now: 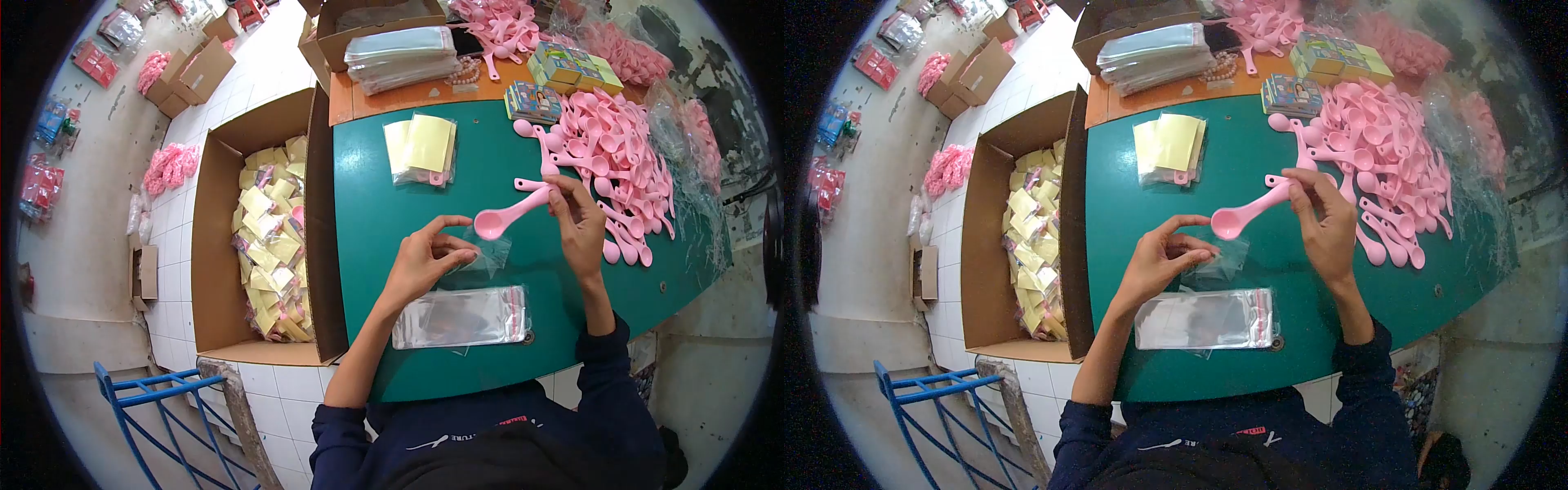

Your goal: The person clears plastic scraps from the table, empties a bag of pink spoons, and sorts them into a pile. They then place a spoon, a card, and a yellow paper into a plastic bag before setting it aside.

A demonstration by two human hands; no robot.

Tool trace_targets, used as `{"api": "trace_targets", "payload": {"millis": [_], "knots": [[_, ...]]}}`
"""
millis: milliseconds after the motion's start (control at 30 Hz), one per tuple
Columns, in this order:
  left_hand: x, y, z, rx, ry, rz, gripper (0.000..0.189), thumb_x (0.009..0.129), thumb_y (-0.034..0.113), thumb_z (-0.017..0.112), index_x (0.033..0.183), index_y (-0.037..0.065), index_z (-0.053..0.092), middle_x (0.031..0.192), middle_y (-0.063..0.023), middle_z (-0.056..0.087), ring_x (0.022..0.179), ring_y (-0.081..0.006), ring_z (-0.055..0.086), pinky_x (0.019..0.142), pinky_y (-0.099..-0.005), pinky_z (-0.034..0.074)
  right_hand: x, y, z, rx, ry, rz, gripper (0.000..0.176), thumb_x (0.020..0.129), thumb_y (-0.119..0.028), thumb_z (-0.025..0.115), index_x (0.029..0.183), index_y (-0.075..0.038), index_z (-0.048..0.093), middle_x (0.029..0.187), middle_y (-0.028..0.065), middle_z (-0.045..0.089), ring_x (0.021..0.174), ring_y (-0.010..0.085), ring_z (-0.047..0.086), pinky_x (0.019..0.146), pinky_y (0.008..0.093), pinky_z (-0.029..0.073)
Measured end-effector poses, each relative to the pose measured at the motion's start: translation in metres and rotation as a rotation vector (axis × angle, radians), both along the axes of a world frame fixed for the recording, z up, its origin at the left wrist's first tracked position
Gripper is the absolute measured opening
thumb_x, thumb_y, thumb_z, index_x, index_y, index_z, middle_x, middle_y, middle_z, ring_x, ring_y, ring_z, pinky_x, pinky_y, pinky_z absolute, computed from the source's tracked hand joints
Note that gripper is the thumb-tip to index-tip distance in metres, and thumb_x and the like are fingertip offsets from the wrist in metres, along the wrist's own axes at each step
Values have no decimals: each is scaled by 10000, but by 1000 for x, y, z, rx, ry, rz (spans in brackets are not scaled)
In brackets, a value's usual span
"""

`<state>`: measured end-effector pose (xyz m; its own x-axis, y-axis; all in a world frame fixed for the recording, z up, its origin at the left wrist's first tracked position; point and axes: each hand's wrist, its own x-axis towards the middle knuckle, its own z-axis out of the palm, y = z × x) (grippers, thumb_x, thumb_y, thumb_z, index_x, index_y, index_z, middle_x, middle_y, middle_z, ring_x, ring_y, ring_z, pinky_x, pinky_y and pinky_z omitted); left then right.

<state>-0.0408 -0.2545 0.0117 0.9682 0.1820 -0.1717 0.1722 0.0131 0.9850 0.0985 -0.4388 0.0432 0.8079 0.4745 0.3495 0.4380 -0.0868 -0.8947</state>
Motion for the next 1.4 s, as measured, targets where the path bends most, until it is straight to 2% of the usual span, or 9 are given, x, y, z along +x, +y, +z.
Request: {"api": "trace_targets", "payload": {"millis": [567,700,833,867,1033,1067,1133,1200,1400], "knots": [[3,-8,3,-86,-95,33,353,882,95,568,1207,2,466,1028,-145,642,928,-151,617,823,-257,492,-25,9,8,-217,-99,310,194,829,-42,597,1018,-17,632,855,110,643,705,137,605,640,257,476],[1,-4,-2,-90,-129,106,356,927,187,509,1214,-21,481,1026,-147,638,936,-165,615,833,-273,486,-25,13,7,-17,206,244,144,821,-26,619,955,11,580,812,77,626,706,113,600,655,234,479],[-9,6,21,-282,-23,-140,325,950,206,456,1108,-52,575,979,-101,654,905,-140,615,782,-249,481,-21,28,11,71,81,308,133,824,-22,624,939,10,566,791,59,611,710,104,591,649,225,475],[-10,6,26,-290,-28,-115,324,952,205,450,1084,-57,588,968,-98,654,898,-138,614,773,-245,481,-18,27,17,-117,31,410,189,880,-161,581,940,18,578,886,76,608,786,133,581,684,260,477],[-14,15,32,-287,-167,3,334,955,208,446,1105,-55,588,951,-131,659,885,-146,617,790,-247,486,57,68,22,131,-123,859,449,946,-389,382,962,-14,628,1069,107,578,916,202,561,733,311,468],[-14,19,29,-270,-200,-26,339,953,211,451,1111,-58,582,976,-145,654,891,-158,619,802,-258,491,105,74,17,56,45,665,388,937,-323,402,969,-14,634,970,124,619,835,196,592,693,312,476],[-15,21,30,-307,-158,12,334,952,206,454,1111,-59,582,984,-150,651,897,-163,619,802,-261,493,177,78,14,-501,-287,-119,285,870,-254,514,888,2,637,818,145,632,754,272,607,713,361,477],[-16,21,29,-325,-156,17,330,952,201,454,1118,-56,578,990,-153,648,899,-164,620,802,-260,496,258,65,-34,-900,-499,-222,303,826,-278,572,865,15,637,795,188,622,773,348,601,713,422,464],[-15,23,27,-386,-106,36,340,955,215,449,1142,-46,560,991,-162,645,894,-165,624,794,-260,504,259,66,-51,-821,-515,-543,248,769,-193,621,909,11,597,873,222,603,841,397,583,720,470,449]]}}
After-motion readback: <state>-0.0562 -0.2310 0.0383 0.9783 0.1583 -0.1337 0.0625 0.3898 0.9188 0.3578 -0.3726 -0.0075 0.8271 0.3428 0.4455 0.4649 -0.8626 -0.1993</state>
